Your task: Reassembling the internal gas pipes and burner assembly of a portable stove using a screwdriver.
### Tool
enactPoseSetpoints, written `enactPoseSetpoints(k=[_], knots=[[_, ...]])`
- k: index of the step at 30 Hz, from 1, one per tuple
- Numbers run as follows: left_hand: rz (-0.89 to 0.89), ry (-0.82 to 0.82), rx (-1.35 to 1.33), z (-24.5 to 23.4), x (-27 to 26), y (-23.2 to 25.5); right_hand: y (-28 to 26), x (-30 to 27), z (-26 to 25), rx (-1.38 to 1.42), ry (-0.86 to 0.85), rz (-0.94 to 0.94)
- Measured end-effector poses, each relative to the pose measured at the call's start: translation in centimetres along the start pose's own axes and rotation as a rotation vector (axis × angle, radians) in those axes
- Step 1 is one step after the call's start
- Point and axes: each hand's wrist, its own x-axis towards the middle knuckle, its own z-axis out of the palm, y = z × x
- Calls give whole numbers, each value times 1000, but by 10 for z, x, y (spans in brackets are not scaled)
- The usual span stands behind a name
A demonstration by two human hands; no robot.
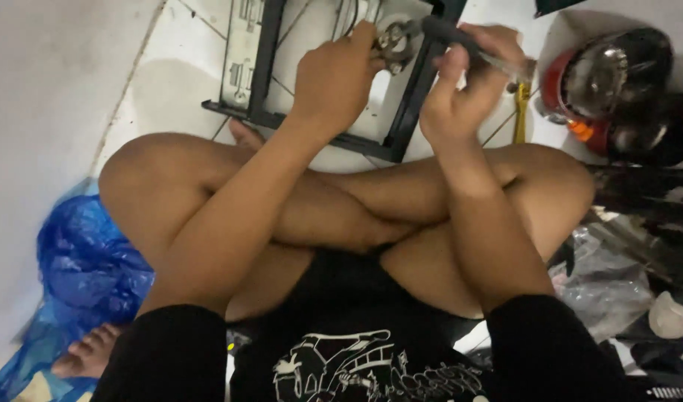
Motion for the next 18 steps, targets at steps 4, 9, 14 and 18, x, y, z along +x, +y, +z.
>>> enactPoseSetpoints(k=[4,9,14,18], knots=[[-7,-41,-28,1,4,-2,-4,1,2,-173,-57,97],[-63,-102,23,11,5,-6,9,-1,5,-303,-120,65],[-55,-78,-44,-6,7,2,-8,13,4,-158,-52,7],[-42,-117,9,1,3,-1,-15,7,5,-259,-104,77]])
